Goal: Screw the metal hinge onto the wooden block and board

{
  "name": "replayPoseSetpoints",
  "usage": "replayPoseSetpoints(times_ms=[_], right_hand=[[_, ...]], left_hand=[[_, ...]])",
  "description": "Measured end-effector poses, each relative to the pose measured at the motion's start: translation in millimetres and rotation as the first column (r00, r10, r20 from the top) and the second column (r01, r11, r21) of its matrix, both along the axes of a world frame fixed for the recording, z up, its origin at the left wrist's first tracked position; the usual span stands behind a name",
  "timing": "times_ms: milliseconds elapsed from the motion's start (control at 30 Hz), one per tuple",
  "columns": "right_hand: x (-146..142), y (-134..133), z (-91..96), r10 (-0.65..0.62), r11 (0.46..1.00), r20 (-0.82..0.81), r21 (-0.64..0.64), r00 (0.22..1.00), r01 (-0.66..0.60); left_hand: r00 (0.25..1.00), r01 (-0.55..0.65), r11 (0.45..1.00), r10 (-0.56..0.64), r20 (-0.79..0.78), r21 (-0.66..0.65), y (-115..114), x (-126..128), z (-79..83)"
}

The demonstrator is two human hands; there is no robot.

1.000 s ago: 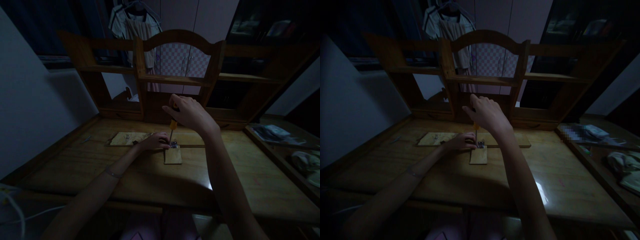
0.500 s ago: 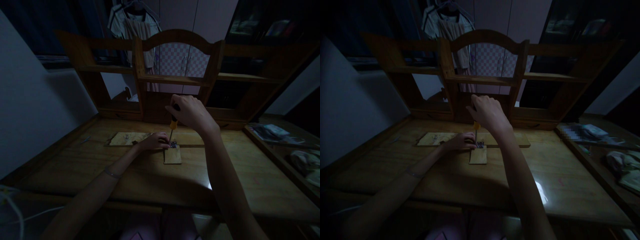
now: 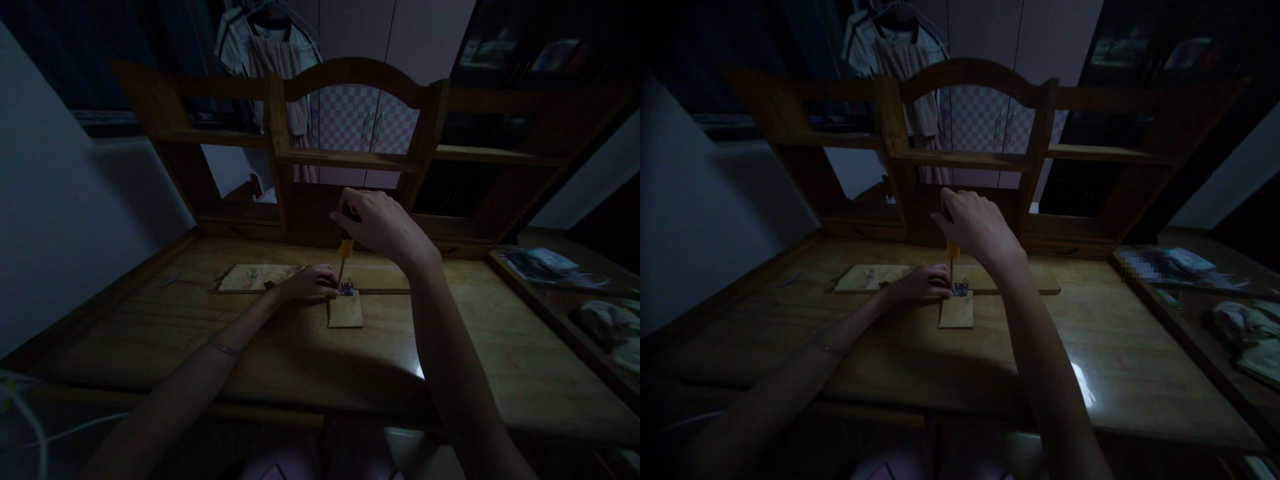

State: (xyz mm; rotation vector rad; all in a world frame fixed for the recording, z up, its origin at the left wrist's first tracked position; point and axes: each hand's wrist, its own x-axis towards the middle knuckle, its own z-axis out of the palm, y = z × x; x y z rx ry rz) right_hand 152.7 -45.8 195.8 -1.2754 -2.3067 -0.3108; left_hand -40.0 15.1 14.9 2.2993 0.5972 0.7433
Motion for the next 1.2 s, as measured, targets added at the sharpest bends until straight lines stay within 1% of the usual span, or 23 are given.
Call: replayPoseSetpoints(times_ms=[200, 300, 400, 500, 600, 767, 1000, 1200], right_hand=[[2, -3, 3.0, 0.044, 0.997, -0.032, -0.059, 0.998, -0.046], [2, -4, 3.7, 0.028, 0.997, -0.029, -0.075, 0.999, -0.030], [3, -3, 3.2, -0.008, 0.998, -0.008, -0.056, 1.000, 0.007], [4, 0, 2.5, -0.018, 1.000, 0.005, -0.022, 1.000, 0.018], [4, -1, 3.1, 0.031, 0.999, -0.016, -0.025, 0.999, -0.031], [3, -5, 4.4, 0.091, 0.992, -0.057, -0.081, 0.994, -0.096], [3, -3, 3.2, 0.029, 0.999, -0.021, -0.037, 0.999, -0.030], [3, -5, 4.3, 0.127, 0.988, -0.072, -0.084, 0.989, -0.133]], left_hand=[[1.000, -0.016, 0.999, 0.016, 0.006, -0.044, -2, 0, 0.0], [1.000, -0.018, 0.999, 0.018, 0.005, -0.037, 0, 0, -1.4], [1.000, 0.000, 1.000, 0.000, 0.003, -0.001, 4, 0, -5.1], [1.000, 0.010, 1.000, -0.010, 0.017, -0.004, 8, -1, -9.5], [1.000, 0.013, 0.999, -0.012, 0.029, -0.031, 8, -2, -11.3], [1.000, 0.007, 1.000, -0.006, 0.029, -0.016, 6, -1, -9.9], [1.000, -0.010, 0.999, 0.011, 0.026, -0.051, 8, 0, -11.5], [0.999, 0.011, 0.999, -0.010, 0.036, -0.049, 6, -1, -8.9]])
